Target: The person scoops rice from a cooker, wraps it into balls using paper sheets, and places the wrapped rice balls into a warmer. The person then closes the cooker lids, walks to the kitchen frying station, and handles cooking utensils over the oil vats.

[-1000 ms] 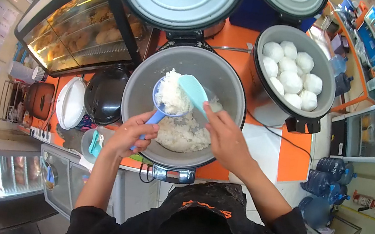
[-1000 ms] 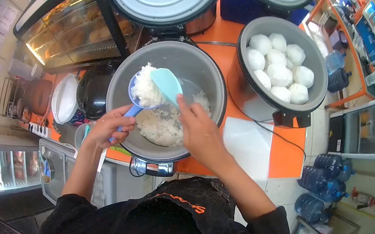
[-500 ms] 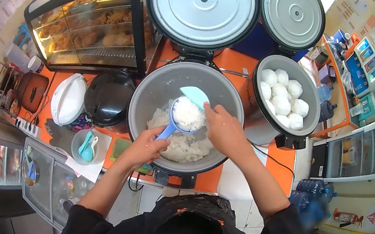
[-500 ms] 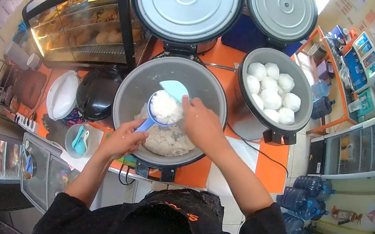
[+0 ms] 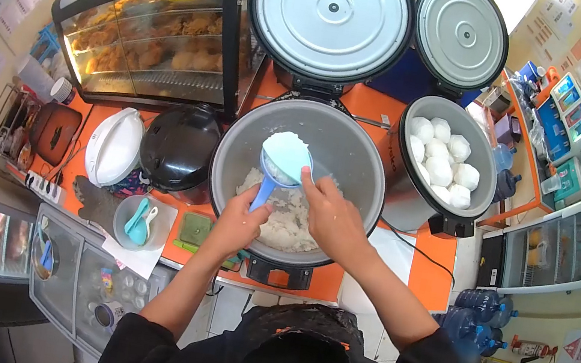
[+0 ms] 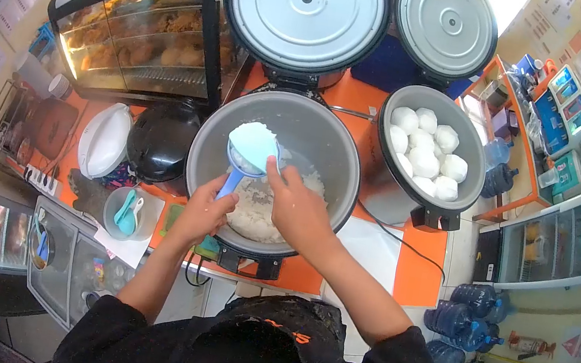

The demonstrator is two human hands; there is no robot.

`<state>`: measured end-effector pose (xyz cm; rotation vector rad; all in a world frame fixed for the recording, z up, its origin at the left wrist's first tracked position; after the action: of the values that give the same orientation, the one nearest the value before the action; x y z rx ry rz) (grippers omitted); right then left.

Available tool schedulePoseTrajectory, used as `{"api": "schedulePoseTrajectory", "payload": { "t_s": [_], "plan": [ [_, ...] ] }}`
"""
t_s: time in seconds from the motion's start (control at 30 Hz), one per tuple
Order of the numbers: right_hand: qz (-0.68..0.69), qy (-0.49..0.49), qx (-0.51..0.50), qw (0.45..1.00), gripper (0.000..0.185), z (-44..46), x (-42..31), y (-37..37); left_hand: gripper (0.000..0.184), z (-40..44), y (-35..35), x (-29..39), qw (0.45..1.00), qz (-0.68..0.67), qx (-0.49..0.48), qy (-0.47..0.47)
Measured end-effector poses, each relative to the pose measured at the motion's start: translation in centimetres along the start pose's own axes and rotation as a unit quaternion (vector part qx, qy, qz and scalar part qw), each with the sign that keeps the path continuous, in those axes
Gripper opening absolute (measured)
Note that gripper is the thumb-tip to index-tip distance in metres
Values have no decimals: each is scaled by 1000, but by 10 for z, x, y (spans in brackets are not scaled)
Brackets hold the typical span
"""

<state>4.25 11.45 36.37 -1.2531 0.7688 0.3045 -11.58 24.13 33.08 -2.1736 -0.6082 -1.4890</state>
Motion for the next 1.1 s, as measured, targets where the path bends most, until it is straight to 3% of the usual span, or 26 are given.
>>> {"api": "schedulePoseTrajectory", "payload": {
  "t_s": [0.17, 0.27, 0.37, 0.5, 0.6, 0.8, 0.93, 1.03, 1.07, 1.1],
  "plan": [
    [-58, -7, 0, 998, 46, 32, 47, -6, 46, -17, -7, -3, 1000, 13, -12, -9],
    [12, -43, 56, 997, 47, 27, 52, -23, 45, -29, -6, 5, 1000, -15, -5, 5],
    [88, -56, 99, 990, 46, 2, 10, -30, 49, -27, -2, 3, 999, -43, 22, 10],
    [70, -82, 47, 993, 54, -23, 4, 25, 50, -20, 10, -7, 999, -14, 31, 25],
    [58, -65, 7, 996, 54, -26, 1, 10, 48, -23, 18, 2, 999, -15, 38, 32],
    [36, -83, 59, 994, 50, -27, 21, -16, 50, -45, 32, 10, 999, -29, 29, 19],
    [108, -78, 133, 982, 45, -34, 50, -50, 50, -70, 57, 22, 998, -38, 38, 29],
    [92, -169, 160, 968, 46, -78, 41, -53, 50, -78, 84, 27, 998, -40, 45, 36],
    [53, -90, 97, 990, 47, -93, 37, -46, 50, -80, 95, 28, 998, -36, 47, 35],
    [79, -93, 103, 987, 48, -104, 47, -52, 51, -82, 104, 28, 998, -35, 42, 29]
  ]
}}
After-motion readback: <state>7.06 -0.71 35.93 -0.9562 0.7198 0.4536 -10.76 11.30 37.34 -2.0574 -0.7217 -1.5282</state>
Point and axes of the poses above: each hand's wrist, its own z-axis towards the middle knuckle, its own y-axis out of the palm, x = y × z, the point moved 1 cm from there along z, towards the middle knuckle, and after that the axes turned 11 degrees about z, right-handed, at the moved point
